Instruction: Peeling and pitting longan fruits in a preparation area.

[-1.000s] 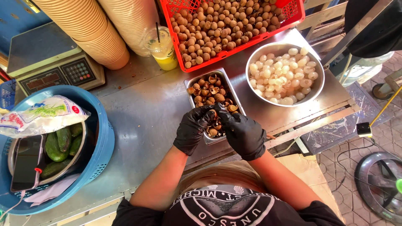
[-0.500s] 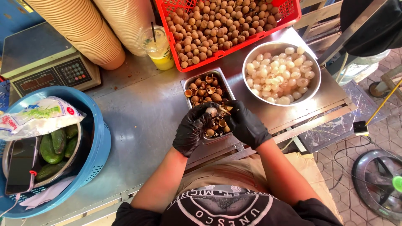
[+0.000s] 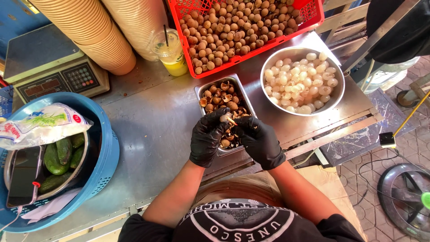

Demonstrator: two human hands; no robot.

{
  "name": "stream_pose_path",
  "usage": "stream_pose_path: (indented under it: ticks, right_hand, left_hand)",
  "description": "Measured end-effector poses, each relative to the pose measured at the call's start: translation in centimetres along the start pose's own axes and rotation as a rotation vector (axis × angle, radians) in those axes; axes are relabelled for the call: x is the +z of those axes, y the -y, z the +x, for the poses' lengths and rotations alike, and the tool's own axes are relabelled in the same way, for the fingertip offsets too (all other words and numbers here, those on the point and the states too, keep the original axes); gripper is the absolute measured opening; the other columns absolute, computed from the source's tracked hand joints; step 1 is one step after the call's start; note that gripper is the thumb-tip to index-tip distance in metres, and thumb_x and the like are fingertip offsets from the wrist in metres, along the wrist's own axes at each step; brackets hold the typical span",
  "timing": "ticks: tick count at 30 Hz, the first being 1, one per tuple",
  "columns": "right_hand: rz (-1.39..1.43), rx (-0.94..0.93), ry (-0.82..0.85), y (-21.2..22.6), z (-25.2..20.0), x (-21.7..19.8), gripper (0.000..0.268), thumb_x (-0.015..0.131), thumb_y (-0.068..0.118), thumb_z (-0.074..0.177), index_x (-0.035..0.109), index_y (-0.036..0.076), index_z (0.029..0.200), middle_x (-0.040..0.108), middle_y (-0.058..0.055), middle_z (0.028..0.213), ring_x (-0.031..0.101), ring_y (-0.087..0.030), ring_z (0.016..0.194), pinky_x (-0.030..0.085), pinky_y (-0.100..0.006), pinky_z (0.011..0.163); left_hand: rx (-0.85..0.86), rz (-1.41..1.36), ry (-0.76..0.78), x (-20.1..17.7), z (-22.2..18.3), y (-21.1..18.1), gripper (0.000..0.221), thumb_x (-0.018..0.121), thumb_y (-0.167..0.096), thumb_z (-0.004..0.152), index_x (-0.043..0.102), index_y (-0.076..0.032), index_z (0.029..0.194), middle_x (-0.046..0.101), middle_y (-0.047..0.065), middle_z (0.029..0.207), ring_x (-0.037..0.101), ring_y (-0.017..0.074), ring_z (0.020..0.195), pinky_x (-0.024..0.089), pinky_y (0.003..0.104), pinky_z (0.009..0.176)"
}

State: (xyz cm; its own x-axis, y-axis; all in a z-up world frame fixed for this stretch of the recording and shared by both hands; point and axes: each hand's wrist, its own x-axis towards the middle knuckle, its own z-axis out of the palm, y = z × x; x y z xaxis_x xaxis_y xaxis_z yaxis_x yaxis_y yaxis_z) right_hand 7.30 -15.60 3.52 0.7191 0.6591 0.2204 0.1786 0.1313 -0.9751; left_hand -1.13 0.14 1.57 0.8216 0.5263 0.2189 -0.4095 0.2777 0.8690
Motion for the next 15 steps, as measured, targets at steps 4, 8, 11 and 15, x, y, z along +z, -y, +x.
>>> stream_pose_path:
  ticks: [4, 8, 11, 15]
  right_hand:
    - [-0.201, -0.068, -0.025, 1.4, 0.2, 0.0, 0.024, 0.073, 0.001, 0.092, 0.069, 0.001, 0.116, 0.075, -0.004, 0.097, 0.068, -0.008, 0.087, 0.059, -0.028, 0.075]
    - [-0.349, -0.171, 0.028, 2.2, 0.3, -0.9, 0.022, 0.074, 0.005, 0.092, 0.071, 0.003, 0.114, 0.076, -0.009, 0.092, 0.070, -0.013, 0.080, 0.058, -0.030, 0.071]
    - [-0.426, -0.212, 0.099, 2.8, 0.2, -1.2, 0.019, 0.073, 0.006, 0.092, 0.071, 0.004, 0.111, 0.075, -0.011, 0.088, 0.072, -0.019, 0.076, 0.057, -0.033, 0.068]
    - [-0.594, -0.264, 0.126, 3.0, 0.2, -1.3, 0.016, 0.073, 0.008, 0.091, 0.069, 0.007, 0.107, 0.072, -0.015, 0.083, 0.071, -0.032, 0.072, 0.054, -0.040, 0.062]
  left_hand:
    - [0.107, 0.200, 0.069, 0.0, -0.2, -1.5, 0.031, 0.071, 0.001, 0.098, 0.069, -0.005, 0.128, 0.072, 0.007, 0.129, 0.068, 0.0170, 0.119, 0.055, 0.034, 0.106]
    - [0.277, 0.496, 0.139, -0.3, 0.1, -2.6, 0.027, 0.069, -0.006, 0.102, 0.068, -0.006, 0.129, 0.073, 0.007, 0.123, 0.070, 0.0165, 0.114, 0.056, 0.032, 0.101]
    - [0.332, 0.553, 0.264, -1.3, 0.5, -2.1, 0.024, 0.059, -0.016, 0.109, 0.067, -0.006, 0.130, 0.072, 0.005, 0.119, 0.070, 0.0167, 0.111, 0.055, 0.031, 0.100]
    - [0.143, 0.432, 0.395, -1.8, 1.3, -1.2, 0.034, 0.046, -0.030, 0.114, 0.066, -0.006, 0.127, 0.071, 0.004, 0.107, 0.070, 0.0164, 0.100, 0.057, 0.031, 0.091]
